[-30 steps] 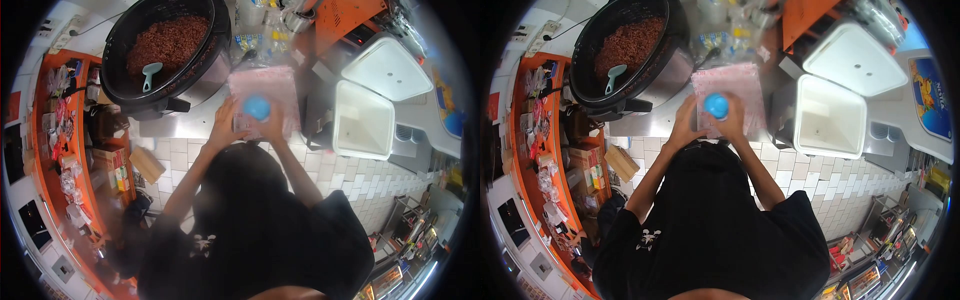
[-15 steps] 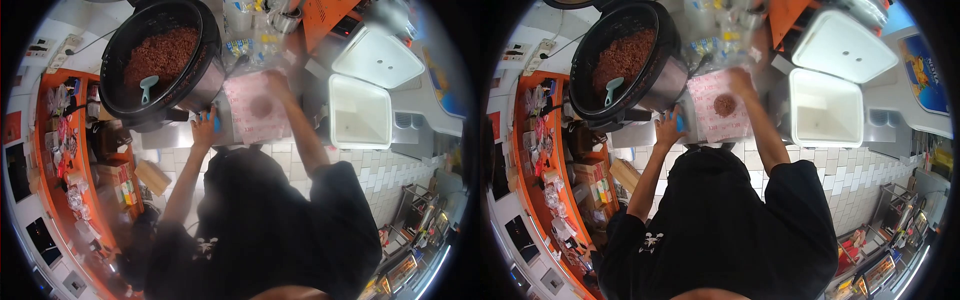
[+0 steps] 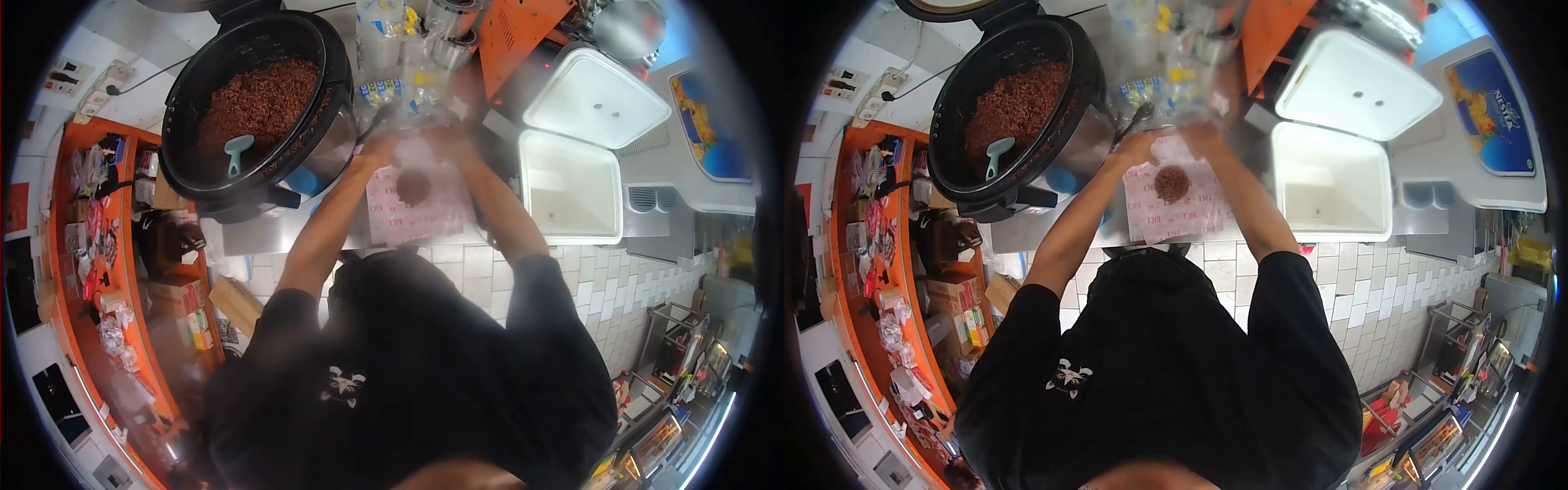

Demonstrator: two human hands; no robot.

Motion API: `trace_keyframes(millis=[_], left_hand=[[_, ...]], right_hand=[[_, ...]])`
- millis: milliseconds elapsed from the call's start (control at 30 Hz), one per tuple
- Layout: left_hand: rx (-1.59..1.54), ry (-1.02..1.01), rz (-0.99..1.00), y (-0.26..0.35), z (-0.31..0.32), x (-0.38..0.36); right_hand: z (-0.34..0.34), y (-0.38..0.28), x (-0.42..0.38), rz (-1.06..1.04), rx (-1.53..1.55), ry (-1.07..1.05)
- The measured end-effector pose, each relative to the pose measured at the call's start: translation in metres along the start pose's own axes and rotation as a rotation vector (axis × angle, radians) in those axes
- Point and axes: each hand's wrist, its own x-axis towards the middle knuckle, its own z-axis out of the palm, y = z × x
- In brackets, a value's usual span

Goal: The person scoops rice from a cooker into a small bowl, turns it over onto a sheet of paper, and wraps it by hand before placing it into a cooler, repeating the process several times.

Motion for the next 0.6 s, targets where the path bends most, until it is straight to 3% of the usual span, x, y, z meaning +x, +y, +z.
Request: trace_keyframes(millis=[33,100,200,300,433,500,533,600], left_hand=[[0.005,0.002,0.007,-0.008,0.006,0.001],[0.211,-0.174,-0.109,-0.017,0.005,0.006],[0.192,-0.138,-0.126,-0.013,0.001,-0.001],[0.257,-0.095,-0.186,-0.013,0.007,-0.005],[0.378,-0.049,-0.182,0.004,0.0,-0.014],[0.365,0.026,-0.088,-0.005,0.015,-0.008],[0.35,0.104,0.003,-0.006,0.019,-0.008],[0.284,0.119,-0.018,-0.007,0.025,-0.012]], right_hand=[[0.038,0.018,0.001,0.005,-0.003,0.006],[0.11,0.059,0.005,0.143,-0.383,0.156],[0.078,0.024,0.0,0.104,-0.183,0.146],[0.104,0.021,0.005,0.217,-0.311,0.15],[0.001,-0.031,-0.017,0.165,-0.188,0.228],[-0.058,-0.063,-0.031,0.138,0.058,0.002],[-0.057,-0.064,-0.035,0.139,0.059,-0.003],[-0.057,-0.066,-0.037,0.291,0.268,-0.036]])
